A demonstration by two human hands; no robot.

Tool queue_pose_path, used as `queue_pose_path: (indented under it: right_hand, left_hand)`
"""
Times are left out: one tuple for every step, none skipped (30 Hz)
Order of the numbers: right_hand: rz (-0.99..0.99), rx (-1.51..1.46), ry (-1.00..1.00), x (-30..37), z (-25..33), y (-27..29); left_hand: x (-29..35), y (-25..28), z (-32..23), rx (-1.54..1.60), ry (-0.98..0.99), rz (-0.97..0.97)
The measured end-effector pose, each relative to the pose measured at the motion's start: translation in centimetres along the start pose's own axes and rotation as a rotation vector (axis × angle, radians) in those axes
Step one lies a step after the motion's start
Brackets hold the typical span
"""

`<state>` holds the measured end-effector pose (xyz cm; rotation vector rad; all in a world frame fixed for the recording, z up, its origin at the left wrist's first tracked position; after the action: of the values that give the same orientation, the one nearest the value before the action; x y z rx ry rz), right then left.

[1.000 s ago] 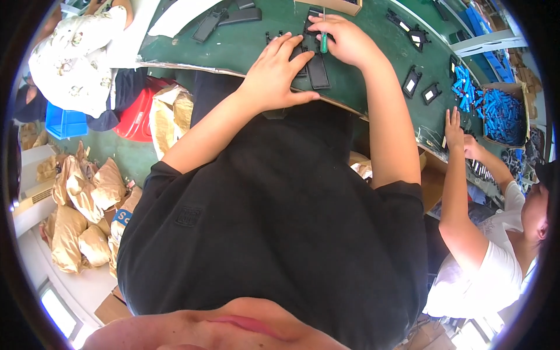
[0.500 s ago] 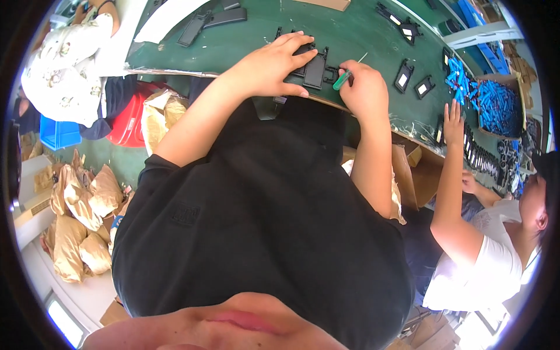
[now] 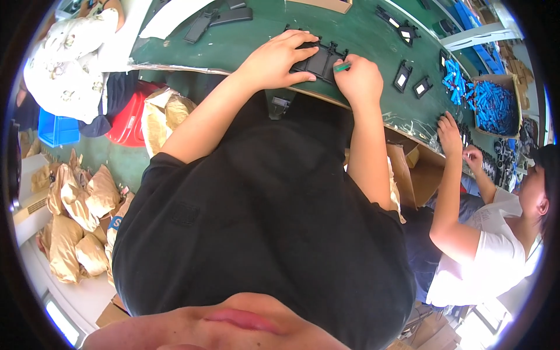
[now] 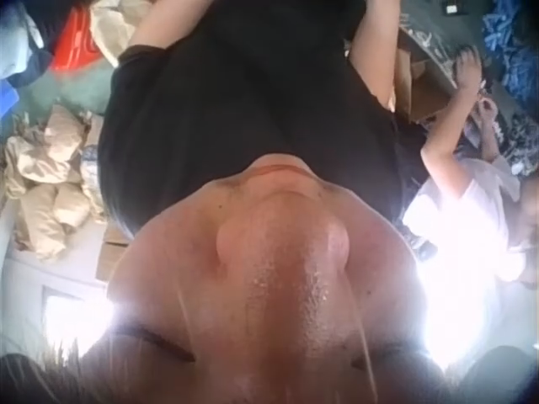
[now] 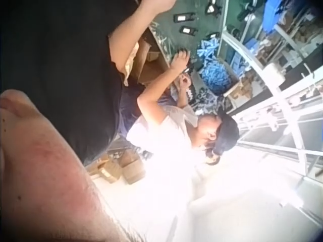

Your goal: The person applies labels and small components to electronic housings by hand, using tweezers to position the small components.

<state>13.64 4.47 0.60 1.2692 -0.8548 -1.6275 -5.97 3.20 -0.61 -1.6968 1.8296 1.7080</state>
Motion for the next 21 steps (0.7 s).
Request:
queue_pose_path:
  right_hand:
    - [-0.001,-0.01,0.009,0.2,0.4,-0.5]
    - [-0.088,0.006,-0.041,0.3,0.1,-0.5]
    - [-0.174,0.022,-0.091,0.4,-0.3,-0.4]
    - [-0.2,0.007,-0.071,0.4,-0.6,-0.6]
    - [-0.217,-0.023,-0.093,0.5,-0.8,-0.4]
    - [-0.233,-0.052,-0.116,0.6,-0.9,-0.4]
    - [-0.297,-0.103,-0.116,0.6,-1.1,-0.2]
    - [-0.29,-0.126,-0.144,0.5,-1.5,-0.3]
    - [-0.283,-0.148,-0.172,0.5,-1.8,-0.5]
    - [-0.287,-0.162,-0.145,0.6,-1.7,-0.5]
    - [-0.288,-0.166,-0.139,0.7,-1.6,-0.6]
    - [-0.287,-0.168,-0.112,0.8,-1.4,-0.6]
    - [-0.287,-0.167,-0.088,0.8,-1.3,-0.5]
    - [-0.288,-0.168,-0.086,0.9,-1.2,-0.5]
    - [-0.282,-0.175,-0.074,0.9,-1.1,-0.5]
    - [-0.279,-0.183,-0.067,0.9,-1.0,-0.4]
    - [-0.282,-0.184,-0.065,0.9,-0.9,-0.4]
    - [-0.27,-0.175,-0.054,0.9,-0.7,-0.5]
    - [-0.259,-0.169,-0.042,0.7,-0.6,-0.6]
    - [-0.261,-0.167,-0.046,0.8,-0.7,-0.6]
    - [-0.252,-0.155,-0.034,0.9,-0.8,-0.6]
  left_hand:
    - [0.0,0.1,0.2,-0.013,0.003,-0.002]
    - [0.0,0.0,0.2,0.008,0.005,-0.007]
    - [-0.1,0.0,0.2,0.03,0.007,-0.012]
    - [-0.2,-0.1,0.1,0.044,0.024,-0.003]
    - [-0.1,-0.1,0.1,0.043,0.019,-0.013]
    - [0.0,0.0,0.1,0.042,0.013,-0.023]
    - [-0.1,0.2,-0.1,0.042,0.016,-0.032]
    - [-0.1,0.4,-0.2,0.033,0.018,-0.033]
    - [-0.2,1.1,-0.3,0.037,-0.012,-0.096]
    - [-0.3,1.6,-0.6,0.044,-0.042,-0.16]
    - [-0.3,2.4,-0.5,0.078,-0.029,-0.259]
    - [-0.1,3.0,0.2,0.054,0.0,-0.349]
    - [-0.1,3.7,0.7,0.033,0.03,-0.438]
    - [0.1,4.5,1.5,-0.041,0.091,-0.497]
    - [0.2,5.1,2.5,-0.173,0.14,-0.484]
    - [0.1,5.7,3.7,-0.304,0.184,-0.467]
    - [0.1,6.0,5.1,-0.403,0.192,-0.42]
    - [0.0,6.4,6.5,-0.523,0.187,-0.391]
    - [0.1,6.7,7.6,-0.646,0.183,-0.362]
    - [-0.1,7.3,7.7,-0.737,0.185,-0.272]
    - [-0.1,6.8,8.7,-0.705,0.202,-0.151]
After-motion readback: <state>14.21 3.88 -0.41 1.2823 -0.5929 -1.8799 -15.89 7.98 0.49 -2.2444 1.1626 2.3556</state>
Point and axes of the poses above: each hand's wrist, its own x-axis away from the middle knuckle, its own y-axis out of the back of the hand, z = x × y, the point moved 6 cm from there along -x, towards the middle knuckle, and after that the axes turned 14 degrees about -z, right-handed, at the moved point
